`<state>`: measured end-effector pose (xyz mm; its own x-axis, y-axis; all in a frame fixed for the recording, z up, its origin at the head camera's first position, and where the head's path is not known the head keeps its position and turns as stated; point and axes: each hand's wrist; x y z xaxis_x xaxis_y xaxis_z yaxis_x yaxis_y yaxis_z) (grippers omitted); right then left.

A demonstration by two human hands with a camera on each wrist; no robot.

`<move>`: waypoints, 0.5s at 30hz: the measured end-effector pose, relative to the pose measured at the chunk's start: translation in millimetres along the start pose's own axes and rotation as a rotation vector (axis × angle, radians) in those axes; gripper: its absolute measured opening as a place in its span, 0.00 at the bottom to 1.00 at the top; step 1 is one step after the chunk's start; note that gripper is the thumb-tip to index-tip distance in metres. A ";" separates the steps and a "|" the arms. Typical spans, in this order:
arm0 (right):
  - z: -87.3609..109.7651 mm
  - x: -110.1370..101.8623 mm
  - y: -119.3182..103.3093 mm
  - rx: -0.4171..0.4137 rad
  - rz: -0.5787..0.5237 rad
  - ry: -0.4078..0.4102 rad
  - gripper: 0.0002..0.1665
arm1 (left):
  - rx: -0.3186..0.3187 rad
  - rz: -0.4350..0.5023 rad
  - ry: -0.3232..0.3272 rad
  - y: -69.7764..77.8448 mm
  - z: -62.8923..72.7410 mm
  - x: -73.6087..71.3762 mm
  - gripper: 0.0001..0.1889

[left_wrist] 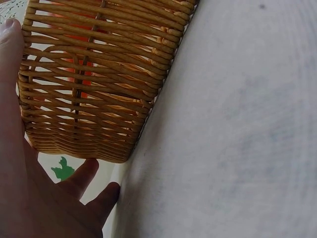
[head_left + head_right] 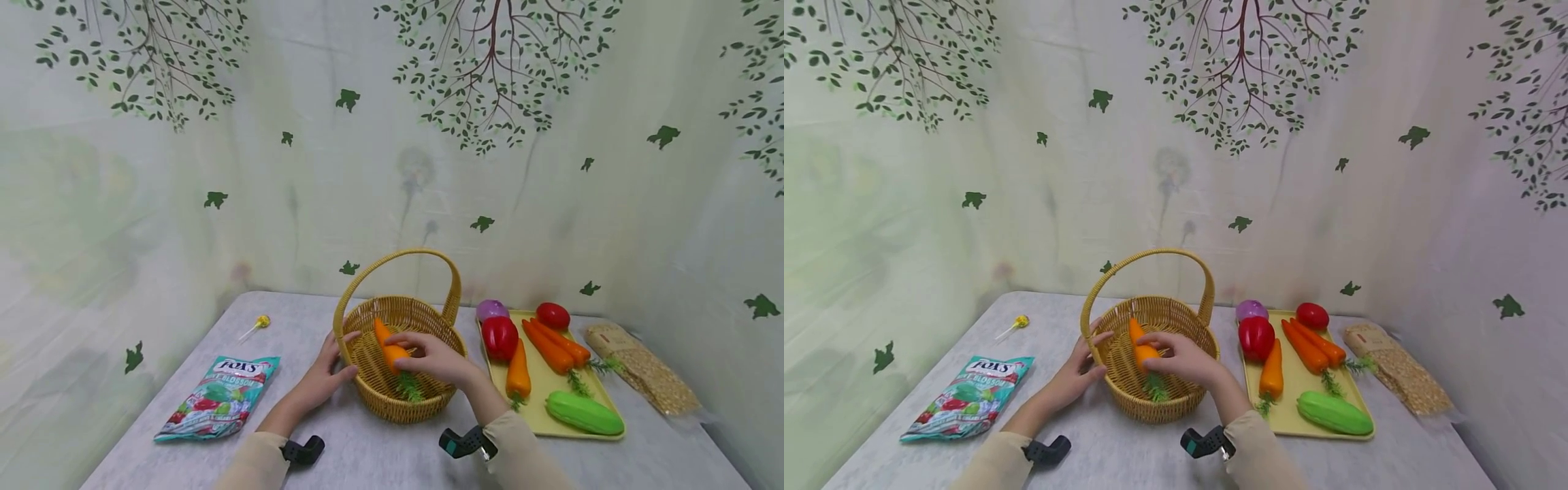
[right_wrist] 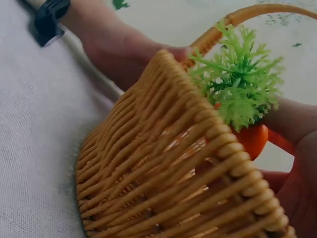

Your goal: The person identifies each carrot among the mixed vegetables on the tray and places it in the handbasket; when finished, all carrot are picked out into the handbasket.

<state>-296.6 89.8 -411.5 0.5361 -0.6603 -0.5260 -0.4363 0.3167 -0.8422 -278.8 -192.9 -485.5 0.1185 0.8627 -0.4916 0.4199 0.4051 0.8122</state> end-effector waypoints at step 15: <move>-25.3 18.8 10.4 0.069 0.295 -0.048 0.25 | 0.021 0.012 0.001 -4.2 -3.3 -0.4 0.31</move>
Point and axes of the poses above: each hand's wrist, its own z-axis away from the middle knuckle, its own x-axis out of the palm, y = z × x, and after that the axes turned 5 degrees about -x, right-handed
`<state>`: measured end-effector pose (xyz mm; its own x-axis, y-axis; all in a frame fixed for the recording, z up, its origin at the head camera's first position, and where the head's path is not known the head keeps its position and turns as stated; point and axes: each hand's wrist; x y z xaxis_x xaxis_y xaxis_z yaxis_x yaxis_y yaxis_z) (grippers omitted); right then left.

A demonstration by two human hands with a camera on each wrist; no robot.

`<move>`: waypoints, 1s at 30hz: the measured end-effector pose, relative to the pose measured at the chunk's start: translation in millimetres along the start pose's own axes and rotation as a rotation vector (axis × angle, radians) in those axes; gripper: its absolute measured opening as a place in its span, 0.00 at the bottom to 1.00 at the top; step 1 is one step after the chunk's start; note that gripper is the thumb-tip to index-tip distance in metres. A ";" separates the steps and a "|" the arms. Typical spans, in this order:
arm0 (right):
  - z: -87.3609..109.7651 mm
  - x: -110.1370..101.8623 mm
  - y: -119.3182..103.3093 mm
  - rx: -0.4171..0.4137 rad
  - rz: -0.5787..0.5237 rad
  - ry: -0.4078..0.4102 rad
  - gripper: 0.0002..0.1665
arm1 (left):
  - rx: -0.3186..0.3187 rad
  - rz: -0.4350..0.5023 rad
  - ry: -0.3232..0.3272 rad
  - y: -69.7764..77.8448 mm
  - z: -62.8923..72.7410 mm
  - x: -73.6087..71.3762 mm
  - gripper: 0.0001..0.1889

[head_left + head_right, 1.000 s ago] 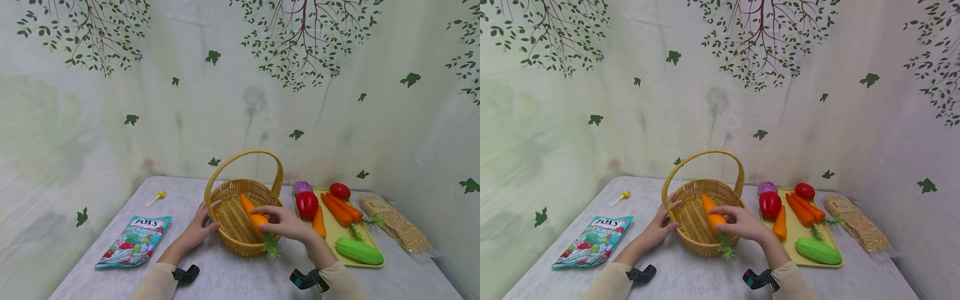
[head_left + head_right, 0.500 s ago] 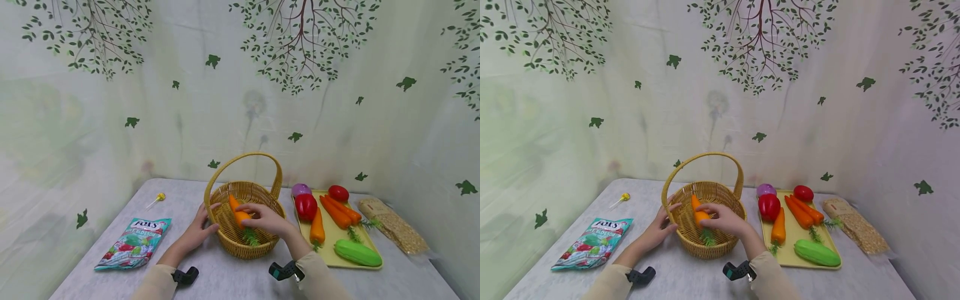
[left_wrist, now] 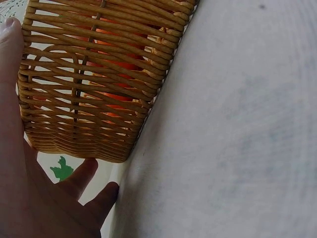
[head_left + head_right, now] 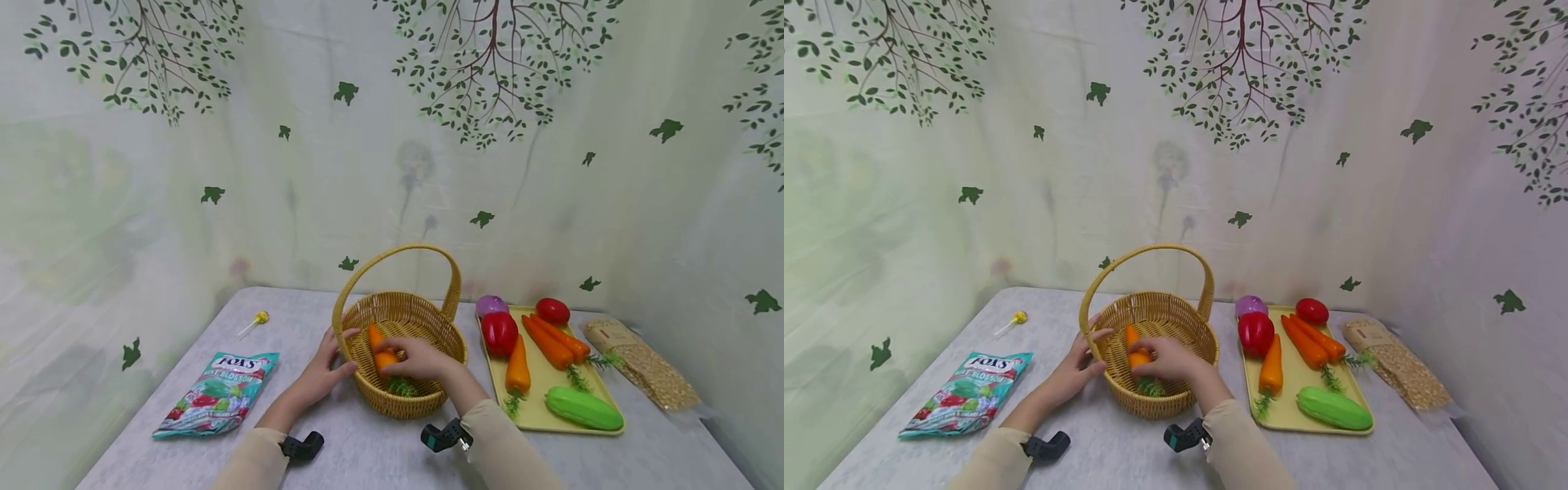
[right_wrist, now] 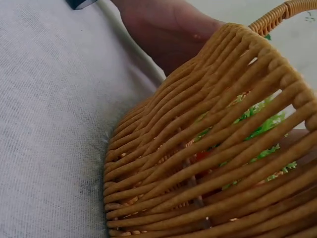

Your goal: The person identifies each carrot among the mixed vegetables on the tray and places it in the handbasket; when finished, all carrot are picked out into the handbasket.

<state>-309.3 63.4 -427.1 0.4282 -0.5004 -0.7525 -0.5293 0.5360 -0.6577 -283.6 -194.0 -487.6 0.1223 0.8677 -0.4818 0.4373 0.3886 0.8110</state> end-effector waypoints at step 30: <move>4.3 0.6 -3.8 -0.035 -0.030 -0.061 0.29 | -0.044 0.028 -0.017 5.6 -0.5 0.3 0.30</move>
Point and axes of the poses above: each hand's wrist, its own z-axis away from the middle knuckle, its own x-axis out of the palm, y = z × x, and after that the axes turned 5 degrees about -x, right-handed
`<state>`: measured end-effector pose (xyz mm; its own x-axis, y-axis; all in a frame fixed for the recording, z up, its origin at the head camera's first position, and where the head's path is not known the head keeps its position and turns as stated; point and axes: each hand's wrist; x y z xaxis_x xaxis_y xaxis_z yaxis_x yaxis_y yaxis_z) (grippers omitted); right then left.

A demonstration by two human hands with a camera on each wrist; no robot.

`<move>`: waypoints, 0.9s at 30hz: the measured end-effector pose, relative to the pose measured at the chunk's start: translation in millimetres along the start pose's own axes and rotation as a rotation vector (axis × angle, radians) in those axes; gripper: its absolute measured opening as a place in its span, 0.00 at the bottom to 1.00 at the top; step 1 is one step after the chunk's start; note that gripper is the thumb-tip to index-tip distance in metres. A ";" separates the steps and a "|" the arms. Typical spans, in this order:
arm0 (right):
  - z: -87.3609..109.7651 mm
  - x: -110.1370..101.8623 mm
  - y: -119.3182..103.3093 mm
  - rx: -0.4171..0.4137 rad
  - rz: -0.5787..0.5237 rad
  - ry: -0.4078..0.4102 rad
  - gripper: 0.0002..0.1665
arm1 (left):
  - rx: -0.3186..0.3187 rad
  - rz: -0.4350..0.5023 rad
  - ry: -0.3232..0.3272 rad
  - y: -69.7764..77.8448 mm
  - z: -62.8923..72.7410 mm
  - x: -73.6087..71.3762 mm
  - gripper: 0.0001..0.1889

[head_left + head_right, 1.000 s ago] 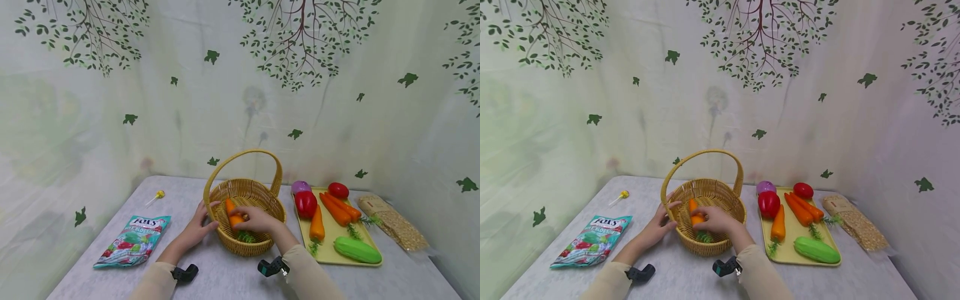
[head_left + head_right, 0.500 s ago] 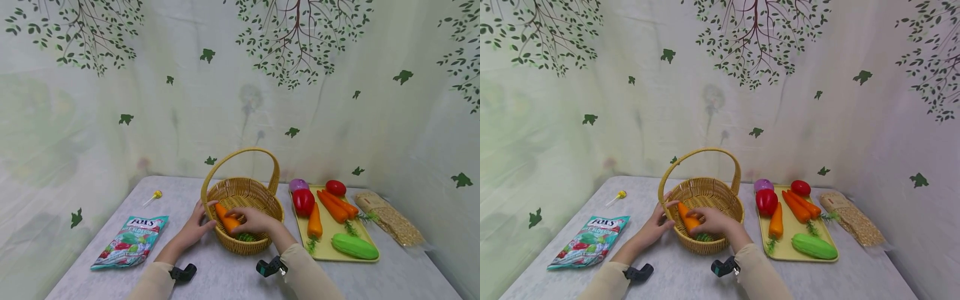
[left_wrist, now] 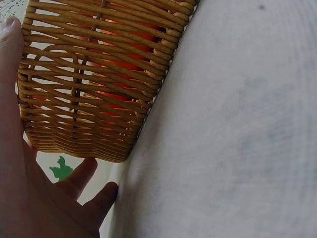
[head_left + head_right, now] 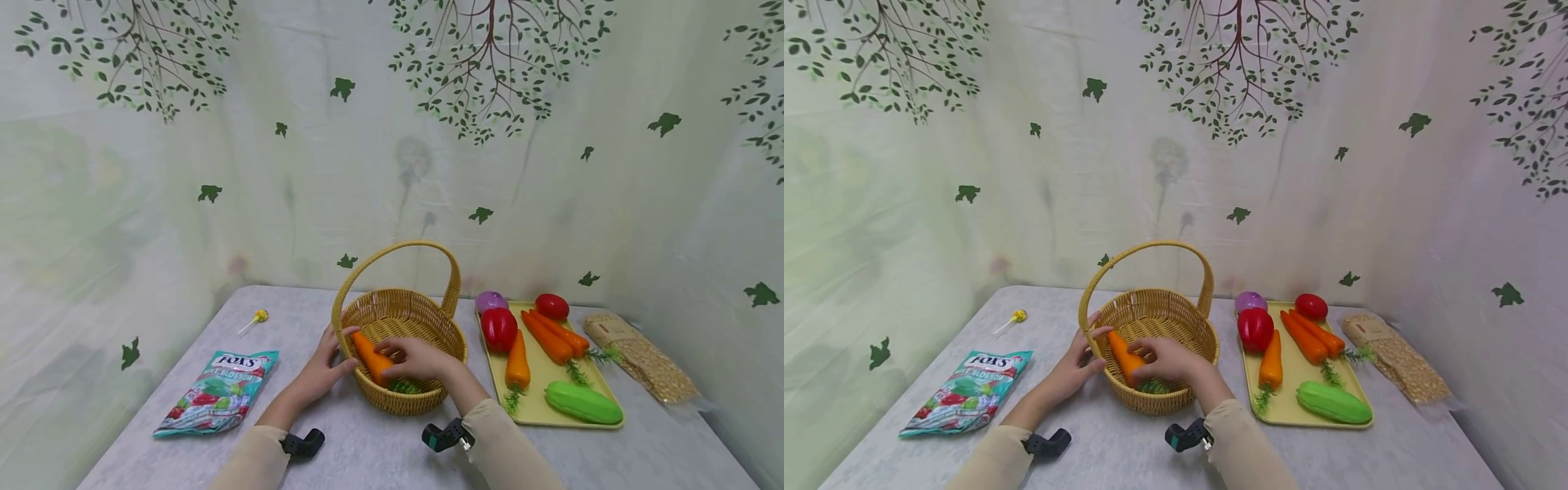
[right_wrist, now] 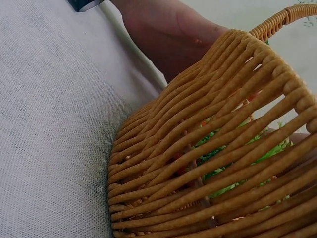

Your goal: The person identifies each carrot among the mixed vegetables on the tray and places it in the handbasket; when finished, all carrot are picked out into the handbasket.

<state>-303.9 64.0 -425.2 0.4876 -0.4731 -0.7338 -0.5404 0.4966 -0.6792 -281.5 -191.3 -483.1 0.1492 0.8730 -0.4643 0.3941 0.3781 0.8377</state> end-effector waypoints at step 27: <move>-1.6 0.8 0.1 0.015 0.037 0.056 0.26 | -0.001 -0.011 -0.002 1.2 0.0 -1.0 0.30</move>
Point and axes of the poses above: each hand's wrist, its own z-axis away from the middle knuckle, its own x-axis out of the palm, y = z × x, and after that the axes turned 5 degrees about -x, right-handed
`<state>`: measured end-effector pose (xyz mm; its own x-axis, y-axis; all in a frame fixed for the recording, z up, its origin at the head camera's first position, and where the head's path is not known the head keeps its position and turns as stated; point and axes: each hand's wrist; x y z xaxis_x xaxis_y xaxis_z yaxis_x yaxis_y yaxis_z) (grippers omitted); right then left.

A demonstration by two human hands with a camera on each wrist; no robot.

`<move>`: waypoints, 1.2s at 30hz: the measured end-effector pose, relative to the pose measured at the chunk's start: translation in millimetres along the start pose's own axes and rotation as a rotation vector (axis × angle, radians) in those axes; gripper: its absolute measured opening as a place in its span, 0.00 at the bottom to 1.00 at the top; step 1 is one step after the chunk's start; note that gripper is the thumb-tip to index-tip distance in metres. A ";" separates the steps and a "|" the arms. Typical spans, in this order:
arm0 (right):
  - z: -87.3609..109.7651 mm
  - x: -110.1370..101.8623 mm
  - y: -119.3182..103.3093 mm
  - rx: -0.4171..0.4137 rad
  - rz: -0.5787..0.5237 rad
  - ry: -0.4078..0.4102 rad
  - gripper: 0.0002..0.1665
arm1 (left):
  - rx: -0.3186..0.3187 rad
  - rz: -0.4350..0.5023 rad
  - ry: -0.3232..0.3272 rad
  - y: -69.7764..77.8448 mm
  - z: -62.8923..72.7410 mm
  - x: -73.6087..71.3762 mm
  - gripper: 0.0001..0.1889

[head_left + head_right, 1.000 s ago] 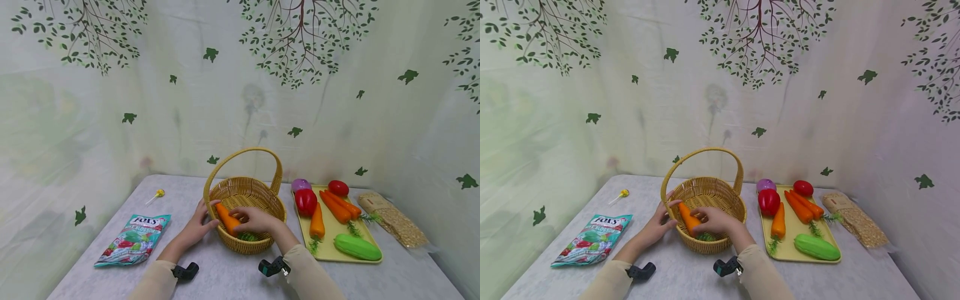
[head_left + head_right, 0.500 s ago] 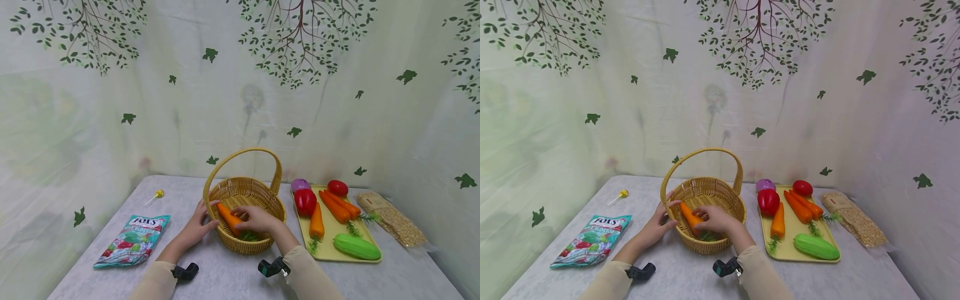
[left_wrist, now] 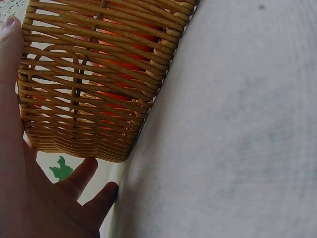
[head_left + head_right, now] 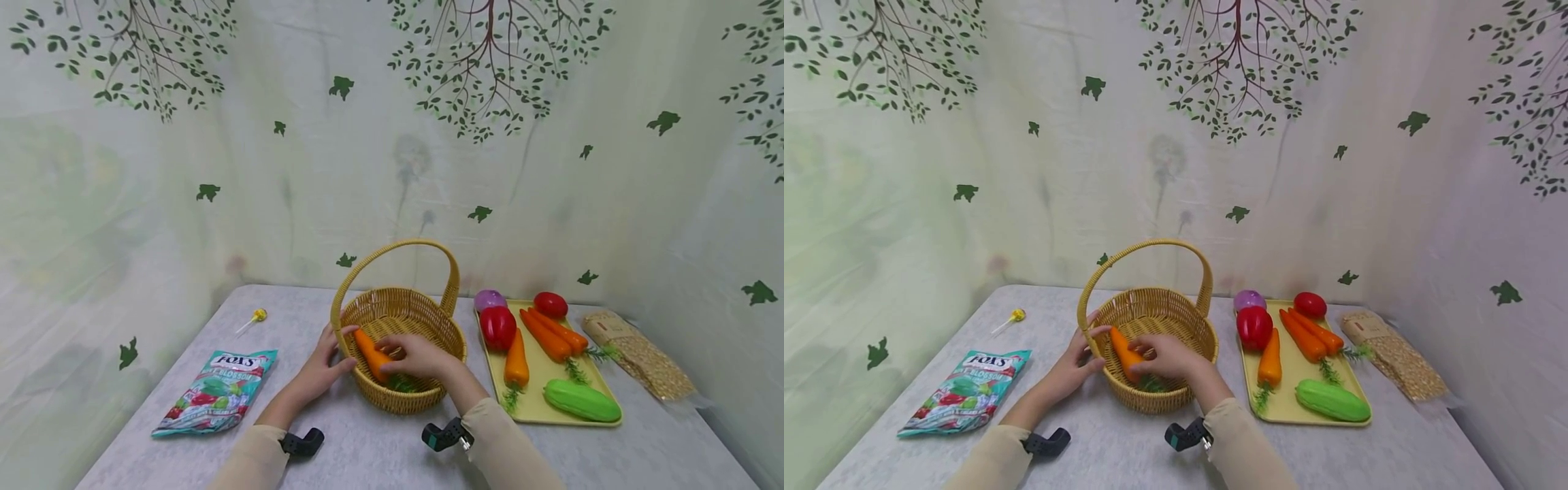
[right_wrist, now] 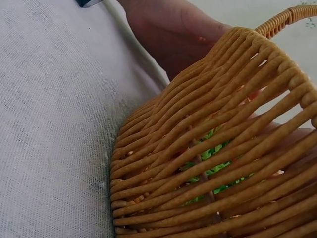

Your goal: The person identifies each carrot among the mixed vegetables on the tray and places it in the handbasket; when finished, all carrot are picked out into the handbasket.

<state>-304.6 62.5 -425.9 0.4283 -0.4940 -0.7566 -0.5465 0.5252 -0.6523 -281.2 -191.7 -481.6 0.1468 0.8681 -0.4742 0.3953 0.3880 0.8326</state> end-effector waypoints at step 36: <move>86.3 -42.9 -5.4 -0.112 0.082 0.462 0.20 | 0.006 -0.004 0.009 -1.4 0.0 0.0 0.30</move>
<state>-258.0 140.6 -393.8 0.0296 -0.7233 -0.6899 -0.6503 0.5102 -0.5628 -281.7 -192.3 -482.8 0.1368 0.8692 -0.4752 0.4017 0.3898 0.8287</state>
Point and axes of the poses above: each hand's wrist, its own z-axis away from the middle knuckle, its own x-axis out of the palm, y = z × x, and after that the axes turned 5 degrees about -x, right-handed
